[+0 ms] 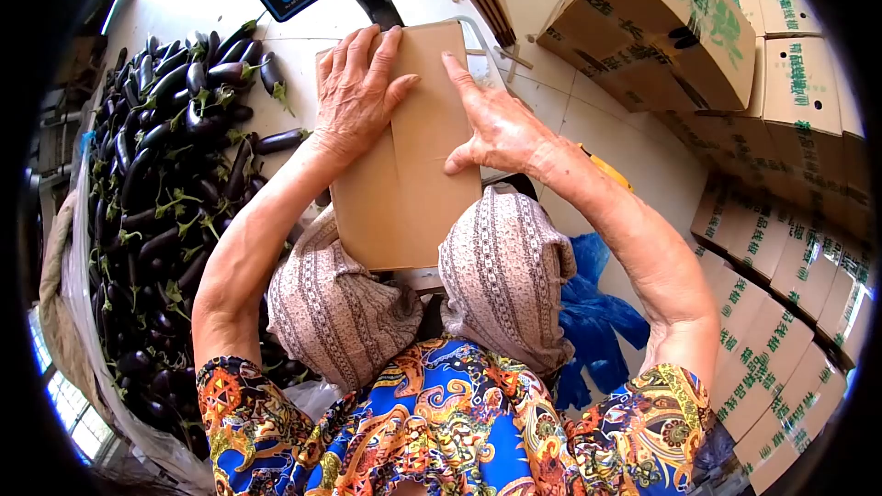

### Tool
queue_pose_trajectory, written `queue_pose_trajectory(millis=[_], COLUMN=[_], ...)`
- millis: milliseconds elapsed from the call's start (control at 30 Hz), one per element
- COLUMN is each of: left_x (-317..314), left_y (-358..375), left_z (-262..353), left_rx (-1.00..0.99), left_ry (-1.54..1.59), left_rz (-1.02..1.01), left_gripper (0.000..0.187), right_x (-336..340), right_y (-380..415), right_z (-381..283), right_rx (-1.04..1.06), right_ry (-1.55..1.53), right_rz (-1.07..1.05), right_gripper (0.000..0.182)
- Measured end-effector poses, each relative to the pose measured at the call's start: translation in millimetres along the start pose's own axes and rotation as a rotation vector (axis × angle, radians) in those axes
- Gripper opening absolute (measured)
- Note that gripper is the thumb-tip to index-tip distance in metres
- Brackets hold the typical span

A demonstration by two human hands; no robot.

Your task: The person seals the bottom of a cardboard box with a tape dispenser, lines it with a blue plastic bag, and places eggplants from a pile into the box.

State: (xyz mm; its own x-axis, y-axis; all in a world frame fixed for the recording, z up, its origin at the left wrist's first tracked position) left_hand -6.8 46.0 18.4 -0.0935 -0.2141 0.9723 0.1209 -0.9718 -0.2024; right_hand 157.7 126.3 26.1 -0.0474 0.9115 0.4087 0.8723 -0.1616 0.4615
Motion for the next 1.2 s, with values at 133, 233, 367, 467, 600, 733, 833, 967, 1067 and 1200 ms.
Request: queue_pose_trajectory(millis=[133,233,367,467,600,733,833,967,1067,1200], left_x=[-3.1,1.8,4.8,9.9,5.4,4.9,9.3,11.5,8.5,11.0], left_y=[-2.4,-2.0,-1.6,1.4,5.0,2.6,1.7,-0.7,-0.9,-0.9], left_z=[10.9,12.3,14.3,13.4,10.2,15.8,17.1,16.3,20.5,18.6], left_rx=[0.016,0.003,-0.018,-0.038,-0.051,-0.033,-0.009,0.026,0.006,-0.002], left_ry=[0.040,0.025,0.002,0.011,0.025,0.001,0.039,0.037,0.026,0.021], left_rz=[0.016,0.005,-0.013,-0.060,-0.081,-0.075,-0.090,-0.122,-0.122,-0.115], left_gripper=[0.066,0.069,0.075,0.079,0.081,0.082,0.078,0.071,0.067,0.066], right_x=[2.6,-0.6,-0.9,-0.1,3.5,4.9,3.9,22.3,51.7,7.4], right_y=[12.9,15.9,11.8,12.4,14.3,14.4,16.5,36.6,80.6,125.0], right_z=[6.8,8.7,16.7,14.3,8.1,4.8,6.6,42.7,144.0,256.0], right_rx=[0.008,0.038,0.113,0.097,0.071,0.051,0.044,-0.133,-0.264,-0.627], right_ry=[0.075,0.037,-0.029,-0.191,-0.127,-0.132,-0.133,-0.324,0.056,0.547], right_rz=[0.083,0.138,0.164,0.089,0.096,0.103,0.099,0.120,0.322,0.189], right_gripper=[0.120,0.119,0.118,0.116,0.114,0.113,0.109,0.099,0.092,0.105])
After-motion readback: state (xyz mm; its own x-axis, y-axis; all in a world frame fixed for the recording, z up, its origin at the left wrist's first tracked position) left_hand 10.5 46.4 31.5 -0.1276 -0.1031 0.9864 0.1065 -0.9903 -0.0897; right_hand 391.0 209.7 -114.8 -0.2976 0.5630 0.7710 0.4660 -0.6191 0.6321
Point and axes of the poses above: each hand's wrist, its own y-axis away from the middle knuckle, its own x-axis out of the back of the hand, z = x × y, the point moved 5 cm from there along -y, towards the middle knuckle, and after that the axes turned 10 degrees about -z, right-handed, at the moved point
